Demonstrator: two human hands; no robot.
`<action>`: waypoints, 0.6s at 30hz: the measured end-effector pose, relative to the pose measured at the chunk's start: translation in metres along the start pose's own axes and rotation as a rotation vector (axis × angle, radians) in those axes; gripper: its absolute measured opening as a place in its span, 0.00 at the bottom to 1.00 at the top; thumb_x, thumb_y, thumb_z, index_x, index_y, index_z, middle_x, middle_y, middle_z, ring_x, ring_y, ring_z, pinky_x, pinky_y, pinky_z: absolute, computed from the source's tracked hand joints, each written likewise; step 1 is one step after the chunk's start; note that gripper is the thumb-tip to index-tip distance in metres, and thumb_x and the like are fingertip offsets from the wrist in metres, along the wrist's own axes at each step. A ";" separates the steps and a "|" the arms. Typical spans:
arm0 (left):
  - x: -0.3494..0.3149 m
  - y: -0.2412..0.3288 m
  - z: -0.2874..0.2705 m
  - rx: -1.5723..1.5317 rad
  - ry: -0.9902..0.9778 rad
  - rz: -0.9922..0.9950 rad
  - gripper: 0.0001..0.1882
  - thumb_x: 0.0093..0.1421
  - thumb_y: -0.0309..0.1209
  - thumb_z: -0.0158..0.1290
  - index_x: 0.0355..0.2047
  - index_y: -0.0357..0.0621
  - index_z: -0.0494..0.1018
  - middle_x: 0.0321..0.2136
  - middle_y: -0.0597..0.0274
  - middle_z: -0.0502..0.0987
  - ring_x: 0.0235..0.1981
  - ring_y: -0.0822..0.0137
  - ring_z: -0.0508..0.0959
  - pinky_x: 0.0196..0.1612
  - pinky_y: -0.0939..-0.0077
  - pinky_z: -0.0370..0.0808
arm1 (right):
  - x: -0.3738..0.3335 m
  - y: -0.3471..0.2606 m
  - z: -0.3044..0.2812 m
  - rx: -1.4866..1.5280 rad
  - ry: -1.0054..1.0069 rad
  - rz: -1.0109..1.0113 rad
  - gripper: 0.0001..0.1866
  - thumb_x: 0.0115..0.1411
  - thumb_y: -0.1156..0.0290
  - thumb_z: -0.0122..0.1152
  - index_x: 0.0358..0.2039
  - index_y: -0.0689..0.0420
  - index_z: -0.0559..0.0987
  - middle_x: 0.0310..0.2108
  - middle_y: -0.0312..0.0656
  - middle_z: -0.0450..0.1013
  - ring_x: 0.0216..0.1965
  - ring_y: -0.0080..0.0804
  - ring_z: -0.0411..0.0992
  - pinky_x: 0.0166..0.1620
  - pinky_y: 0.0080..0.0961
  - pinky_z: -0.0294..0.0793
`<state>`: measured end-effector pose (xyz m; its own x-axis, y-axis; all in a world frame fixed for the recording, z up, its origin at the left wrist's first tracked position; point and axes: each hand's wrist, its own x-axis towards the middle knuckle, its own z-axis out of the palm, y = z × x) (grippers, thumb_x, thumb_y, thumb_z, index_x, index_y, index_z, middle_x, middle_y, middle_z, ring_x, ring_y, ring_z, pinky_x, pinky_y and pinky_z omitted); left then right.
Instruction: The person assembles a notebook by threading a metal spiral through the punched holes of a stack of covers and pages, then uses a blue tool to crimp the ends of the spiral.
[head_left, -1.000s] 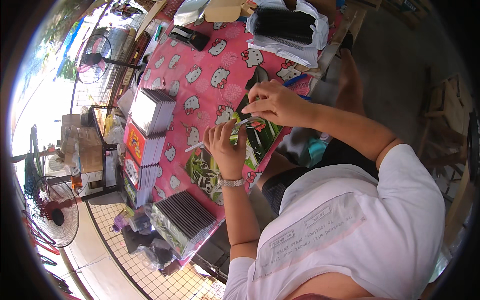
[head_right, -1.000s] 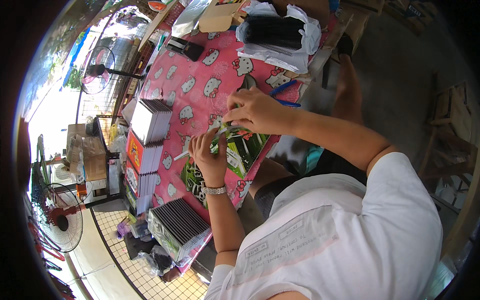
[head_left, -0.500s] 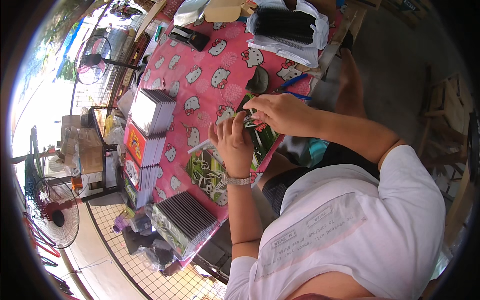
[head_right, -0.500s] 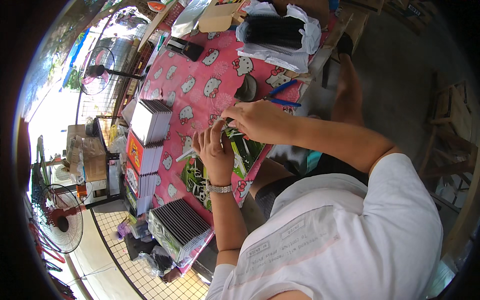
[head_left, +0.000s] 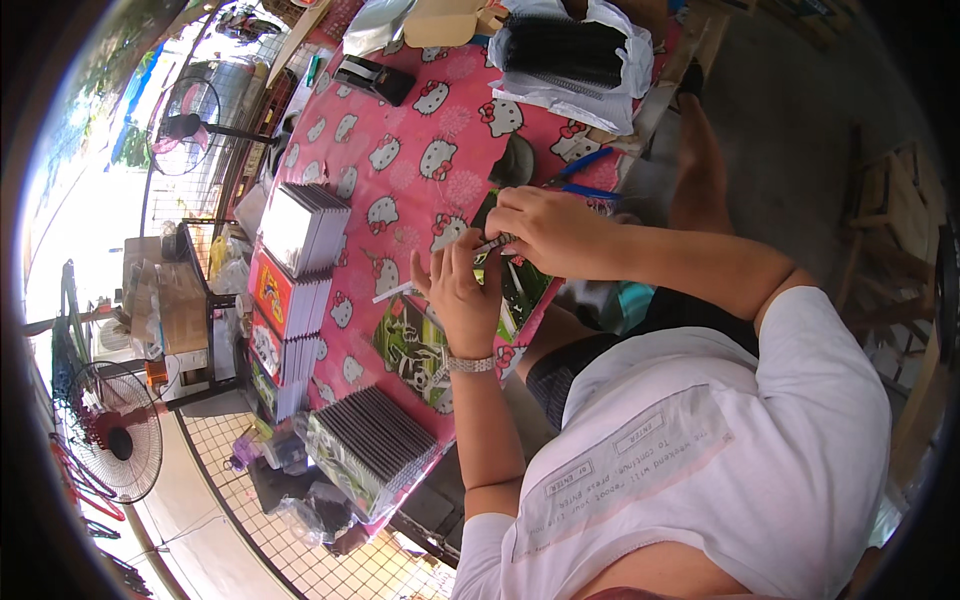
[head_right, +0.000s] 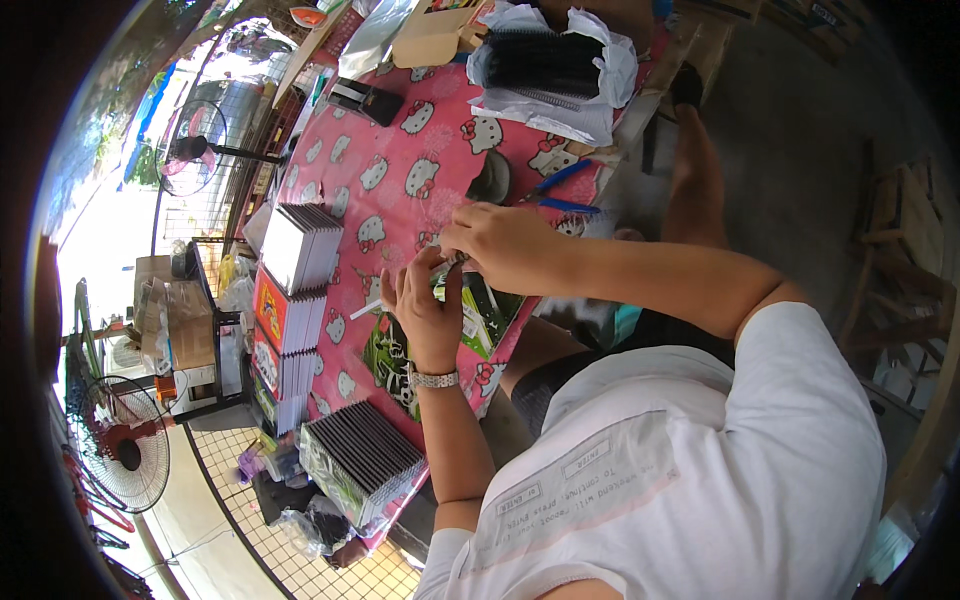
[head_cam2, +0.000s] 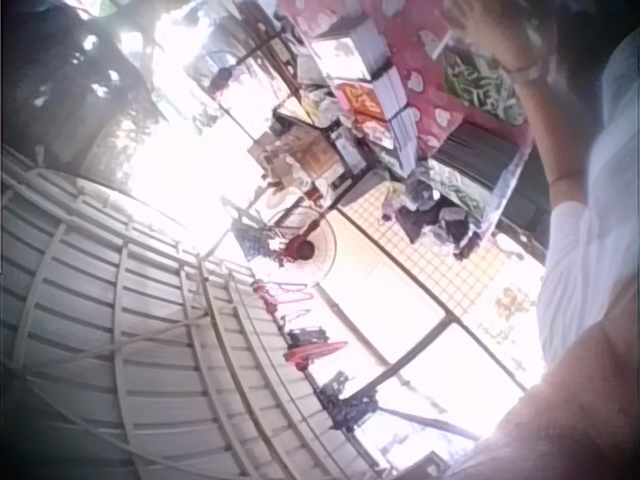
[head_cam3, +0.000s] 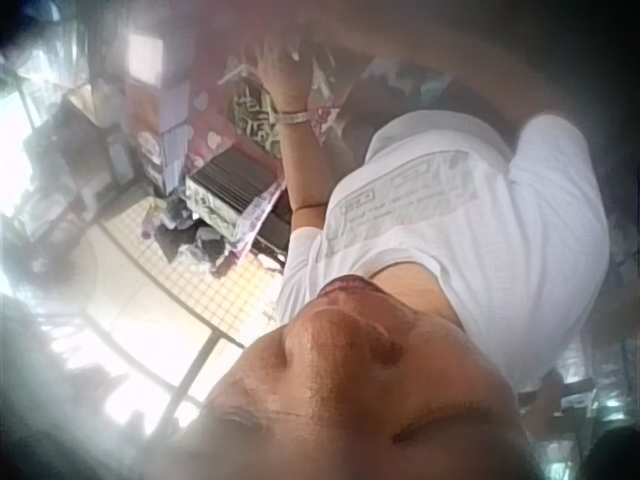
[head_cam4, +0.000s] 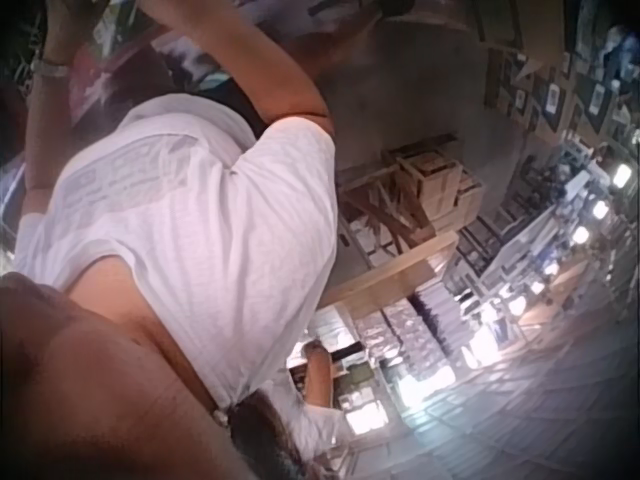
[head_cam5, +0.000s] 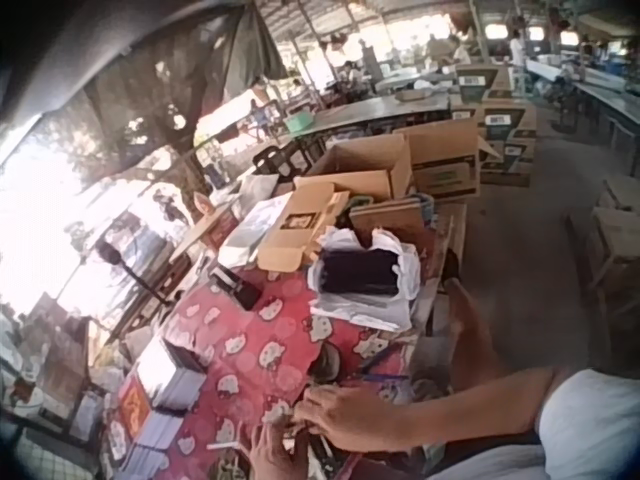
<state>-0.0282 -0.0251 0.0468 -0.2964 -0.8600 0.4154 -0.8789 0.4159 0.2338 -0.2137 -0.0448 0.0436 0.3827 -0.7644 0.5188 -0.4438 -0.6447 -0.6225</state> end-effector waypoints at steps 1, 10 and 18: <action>0.000 -0.002 0.002 -0.001 0.001 0.001 0.14 0.59 0.33 0.58 0.45 0.50 0.73 0.36 0.64 0.79 0.43 0.60 0.77 0.64 0.49 0.56 | 0.003 0.002 0.000 -0.002 0.001 -0.001 0.09 0.56 0.73 0.63 0.39 0.55 0.76 0.38 0.43 0.70 0.42 0.43 0.74 0.40 0.37 0.75; 0.000 -0.002 0.005 0.027 0.036 0.012 0.15 0.59 0.33 0.58 0.46 0.49 0.73 0.36 0.65 0.79 0.43 0.60 0.76 0.63 0.49 0.56 | 0.001 0.001 -0.007 -0.044 -0.049 0.059 0.13 0.58 0.70 0.63 0.44 0.56 0.77 0.38 0.43 0.71 0.36 0.45 0.76 0.36 0.38 0.76; -0.003 -0.004 0.000 0.068 0.001 0.072 0.13 0.60 0.33 0.57 0.44 0.48 0.71 0.37 0.63 0.78 0.43 0.58 0.76 0.64 0.45 0.54 | 0.009 -0.002 -0.013 -0.099 -0.166 -0.064 0.20 0.62 0.68 0.61 0.53 0.59 0.70 0.37 0.49 0.74 0.33 0.46 0.78 0.31 0.35 0.78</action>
<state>-0.0240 -0.0243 0.0443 -0.3590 -0.8285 0.4298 -0.8789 0.4550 0.1429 -0.2202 -0.0502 0.0571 0.5374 -0.7151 0.4471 -0.4887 -0.6961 -0.5259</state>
